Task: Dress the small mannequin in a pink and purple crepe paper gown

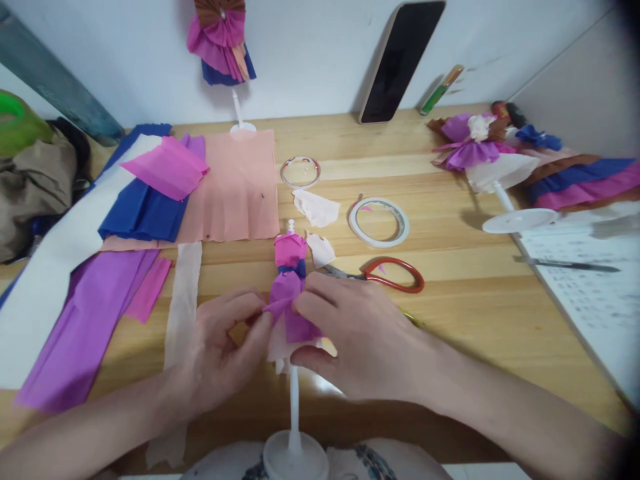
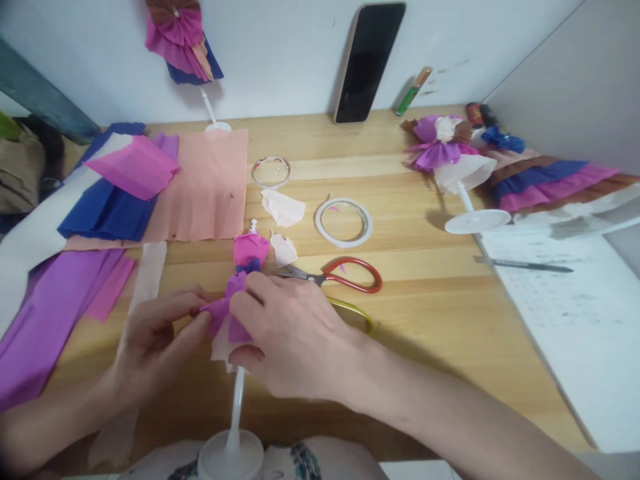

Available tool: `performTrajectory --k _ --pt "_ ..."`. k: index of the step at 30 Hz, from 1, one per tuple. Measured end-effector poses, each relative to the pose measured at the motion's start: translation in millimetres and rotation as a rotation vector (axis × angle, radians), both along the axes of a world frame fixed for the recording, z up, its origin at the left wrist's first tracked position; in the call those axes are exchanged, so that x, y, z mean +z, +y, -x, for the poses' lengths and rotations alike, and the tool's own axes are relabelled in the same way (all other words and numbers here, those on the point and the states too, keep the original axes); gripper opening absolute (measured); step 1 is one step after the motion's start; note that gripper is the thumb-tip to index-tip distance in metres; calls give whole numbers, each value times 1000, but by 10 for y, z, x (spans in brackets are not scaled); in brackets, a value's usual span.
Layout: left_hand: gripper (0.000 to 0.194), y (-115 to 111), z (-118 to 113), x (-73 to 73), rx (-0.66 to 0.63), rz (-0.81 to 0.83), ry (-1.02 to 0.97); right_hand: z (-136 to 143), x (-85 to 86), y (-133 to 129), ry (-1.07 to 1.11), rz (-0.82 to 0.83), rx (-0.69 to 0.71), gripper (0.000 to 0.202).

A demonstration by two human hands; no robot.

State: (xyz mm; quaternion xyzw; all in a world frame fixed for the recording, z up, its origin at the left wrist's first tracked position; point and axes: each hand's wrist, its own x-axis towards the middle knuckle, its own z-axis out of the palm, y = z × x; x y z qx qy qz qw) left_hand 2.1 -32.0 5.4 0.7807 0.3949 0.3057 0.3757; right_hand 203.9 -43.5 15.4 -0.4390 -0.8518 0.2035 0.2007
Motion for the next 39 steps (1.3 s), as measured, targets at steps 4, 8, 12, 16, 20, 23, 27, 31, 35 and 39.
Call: performTrajectory --k 4,8,12,16,20,23,27,31,35,39 --pt "25 -9 18 -25 68 19 -34 51 -110 -22 -1 -132 8 15" --pt "25 -20 14 -34 115 -25 -43 8 -126 17 240 13 -160 16" --pt "16 -30 10 -52 117 -56 -45 -4 -95 48 275 176 -269 15" --pt "11 -22 18 -93 8 -134 -36 33 -114 34 173 161 -249 13" --pt "24 -4 27 -150 -33 -279 -1 1 -173 56 301 247 -279 17" --pt "29 17 37 -160 -52 -334 52 -34 -191 90 445 408 -319 16" --pt "33 55 37 -127 -119 -391 101 -1 -149 85 334 375 -356 11" --pt "40 62 20 -130 -162 -483 162 43 -146 70 195 182 -354 8" --pt "39 42 -1 -164 -173 -621 224 18 -222 96 345 289 -383 15" --pt "36 28 -16 -171 -183 -699 244 -6 -310 122 467 474 -416 7"
